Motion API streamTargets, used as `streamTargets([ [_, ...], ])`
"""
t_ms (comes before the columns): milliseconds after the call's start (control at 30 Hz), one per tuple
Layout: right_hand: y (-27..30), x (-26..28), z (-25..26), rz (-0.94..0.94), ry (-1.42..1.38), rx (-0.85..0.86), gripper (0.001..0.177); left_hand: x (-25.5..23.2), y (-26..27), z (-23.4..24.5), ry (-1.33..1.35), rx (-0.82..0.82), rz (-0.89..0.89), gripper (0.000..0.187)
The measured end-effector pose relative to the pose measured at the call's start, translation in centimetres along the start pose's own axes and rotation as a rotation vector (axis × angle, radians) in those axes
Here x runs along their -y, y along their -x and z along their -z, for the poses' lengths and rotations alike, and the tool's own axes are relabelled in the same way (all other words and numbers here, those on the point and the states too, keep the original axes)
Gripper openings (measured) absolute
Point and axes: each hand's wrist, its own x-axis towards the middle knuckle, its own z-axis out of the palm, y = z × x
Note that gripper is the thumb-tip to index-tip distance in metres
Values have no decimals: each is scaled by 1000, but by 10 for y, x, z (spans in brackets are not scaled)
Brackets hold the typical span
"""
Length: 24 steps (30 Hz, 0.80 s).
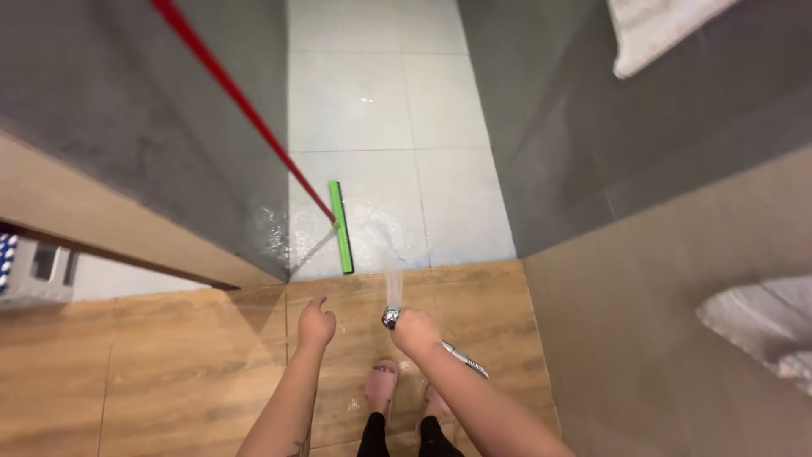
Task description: Cleaning the shower floor and a drain cover in a bathroom.
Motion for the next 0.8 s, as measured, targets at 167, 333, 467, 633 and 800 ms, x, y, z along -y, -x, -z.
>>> streamTargets([
  [167,6,-58,19,-131,-106,-80,29,-32,1,-57,-59,102,-139,51],
  [333,7,-119,32,-277,-211,-117,28,-81,9,-93,-114,191,-257,53],
  [467,13,-132,46,-279,-214,-135,33,-116,20,-108,-142,260,-242,54],
  [633,10,-80,37,-32,-246,-169,30,-106,11,-109,-45,136,-259,54],
  [800,19,-9,52,133,-207,-15,29,-52,8,-61,-126,21,-47,53],
])
